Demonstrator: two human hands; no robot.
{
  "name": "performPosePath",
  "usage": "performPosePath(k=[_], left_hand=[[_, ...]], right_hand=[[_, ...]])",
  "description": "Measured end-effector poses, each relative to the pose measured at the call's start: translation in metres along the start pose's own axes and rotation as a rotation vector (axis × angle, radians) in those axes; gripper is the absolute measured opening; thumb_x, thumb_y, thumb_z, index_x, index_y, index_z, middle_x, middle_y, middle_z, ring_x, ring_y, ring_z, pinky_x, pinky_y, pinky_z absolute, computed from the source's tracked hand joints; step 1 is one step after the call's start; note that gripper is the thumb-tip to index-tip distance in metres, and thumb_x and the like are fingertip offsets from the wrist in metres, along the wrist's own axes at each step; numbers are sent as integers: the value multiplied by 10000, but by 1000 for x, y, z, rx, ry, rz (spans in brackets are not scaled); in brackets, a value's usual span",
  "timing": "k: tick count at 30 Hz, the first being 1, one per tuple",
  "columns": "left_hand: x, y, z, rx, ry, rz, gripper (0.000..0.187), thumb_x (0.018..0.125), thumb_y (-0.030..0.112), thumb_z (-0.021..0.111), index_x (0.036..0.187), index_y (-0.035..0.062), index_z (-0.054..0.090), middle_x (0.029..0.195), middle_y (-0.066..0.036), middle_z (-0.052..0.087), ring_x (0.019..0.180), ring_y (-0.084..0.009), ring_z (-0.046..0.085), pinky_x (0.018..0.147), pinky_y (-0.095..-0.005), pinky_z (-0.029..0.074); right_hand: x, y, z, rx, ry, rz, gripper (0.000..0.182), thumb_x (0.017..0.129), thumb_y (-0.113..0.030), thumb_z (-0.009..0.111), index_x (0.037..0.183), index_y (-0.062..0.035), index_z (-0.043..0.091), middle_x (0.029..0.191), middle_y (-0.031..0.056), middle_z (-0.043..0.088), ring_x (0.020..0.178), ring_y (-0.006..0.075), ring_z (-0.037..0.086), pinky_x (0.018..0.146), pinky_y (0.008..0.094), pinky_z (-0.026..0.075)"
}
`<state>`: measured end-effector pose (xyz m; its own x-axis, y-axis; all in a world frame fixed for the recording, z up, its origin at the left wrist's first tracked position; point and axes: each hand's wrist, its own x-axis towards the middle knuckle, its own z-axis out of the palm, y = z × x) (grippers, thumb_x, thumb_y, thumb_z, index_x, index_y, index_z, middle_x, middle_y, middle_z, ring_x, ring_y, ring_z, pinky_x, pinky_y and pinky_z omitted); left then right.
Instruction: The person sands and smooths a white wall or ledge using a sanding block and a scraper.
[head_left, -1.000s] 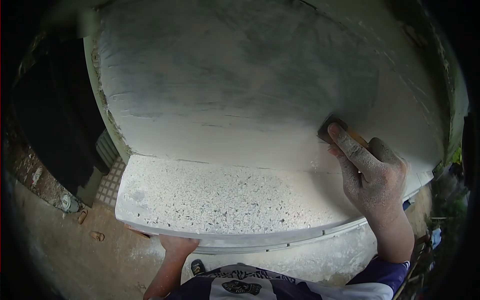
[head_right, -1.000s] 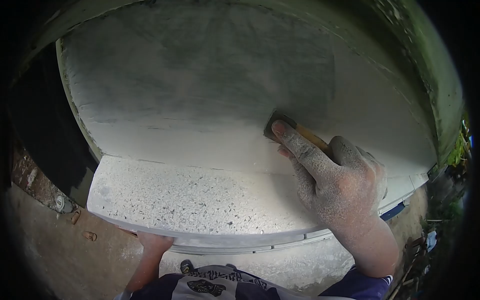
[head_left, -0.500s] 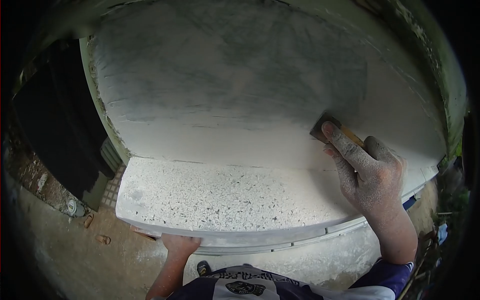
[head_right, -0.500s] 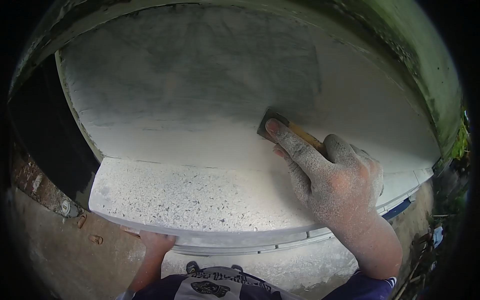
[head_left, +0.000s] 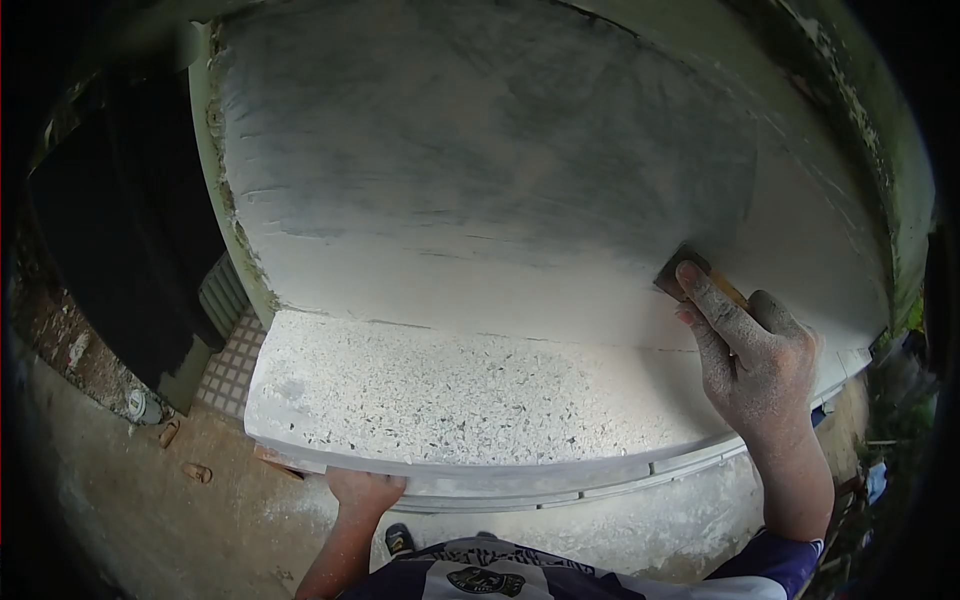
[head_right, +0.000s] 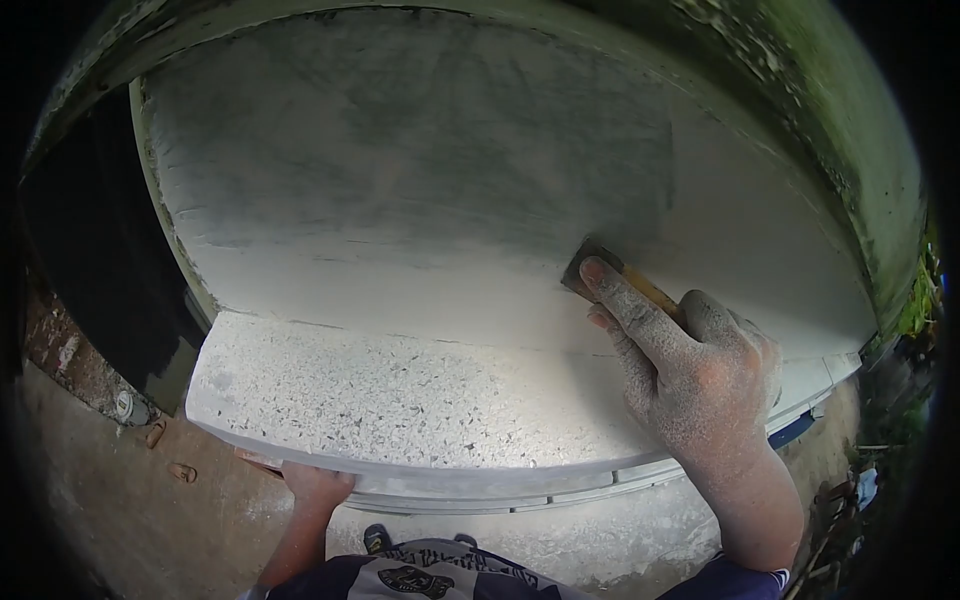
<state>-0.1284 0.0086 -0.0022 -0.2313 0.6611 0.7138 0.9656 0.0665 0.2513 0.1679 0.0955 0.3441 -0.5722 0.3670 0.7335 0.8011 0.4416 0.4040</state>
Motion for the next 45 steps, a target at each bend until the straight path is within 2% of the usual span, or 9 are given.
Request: performPosePath(k=[3,10,16,22,28,34,39,42,45], left_hand=[[-7,-3,-3,-52,-73,-41,333,752,336,730,987,101,740,976,-144,716,863,-427,685,729,-537,547],[-3,0,1,23,9,-29,327,730,376,718,955,145,766,936,-98,744,830,-382,708,729,-501,567],[-5,-2,0,0,-99,-63,293,718,350,721,898,121,758,855,-115,727,755,-394,693,675,-504,555],[10,10,-10,15,91,-33,243,706,337,734,789,109,736,742,-111,699,681,-396,677,625,-508,541],[-3,2,-9,-178,-150,-183,330,735,306,741,957,63,723,906,-181,699,827,-454,668,736,-554,530],[-1,1,-1,-72,-54,-52,256,736,287,734,894,86,722,872,-164,698,792,-439,672,689,-536,537],[-10,-10,1,-95,-97,-65,314,742,299,727,981,97,719,936,-149,705,797,-437,678,671,-519,545],[-15,-9,5,-88,0,-21,374,735,323,724,1046,115,726,1009,-139,714,852,-431,687,700,-526,545],[-7,-4,4,-28,-14,-42,429,740,361,716,1105,137,737,1088,-128,722,934,-422,690,763,-548,536]], right_hand=[[17,-16,0,-40,-7,-115,368,834,-251,818,1199,-283,777,568,16,487,451,163,511,455,352,419],[-7,0,0,-32,-45,-24,408,831,-270,824,1232,-310,761,551,21,469,439,169,459,458,364,404],[-10,2,0,-77,-68,-36,420,844,-288,815,1255,-334,747,564,16,493,437,156,473,455,360,404],[-16,18,3,-43,10,21,404,843,-290,816,1240,-334,754,565,7,498,459,156,512,463,356,418],[-3,-1,6,-12,-29,-49,385,843,-292,815,1222,-337,763,556,1,478,455,153,492,465,363,417],[-1,0,8,-37,-2,-56,398,853,-293,808,1243,-350,749,567,-3,476,457,146,493,460,352,416],[12,-18,14,3,-48,-169,405,861,-295,800,1260,-335,741,568,-1,464,457,140,482,462,350,422],[3,-7,8,-13,-31,-141,447,871,-337,781,1307,-393,698,588,-15,482,446,104,487,420,308,424],[-12,5,9,-21,13,-52,419,870,-337,793,1283,-354,724,575,-20,462,445,99,471,424,309,405]])
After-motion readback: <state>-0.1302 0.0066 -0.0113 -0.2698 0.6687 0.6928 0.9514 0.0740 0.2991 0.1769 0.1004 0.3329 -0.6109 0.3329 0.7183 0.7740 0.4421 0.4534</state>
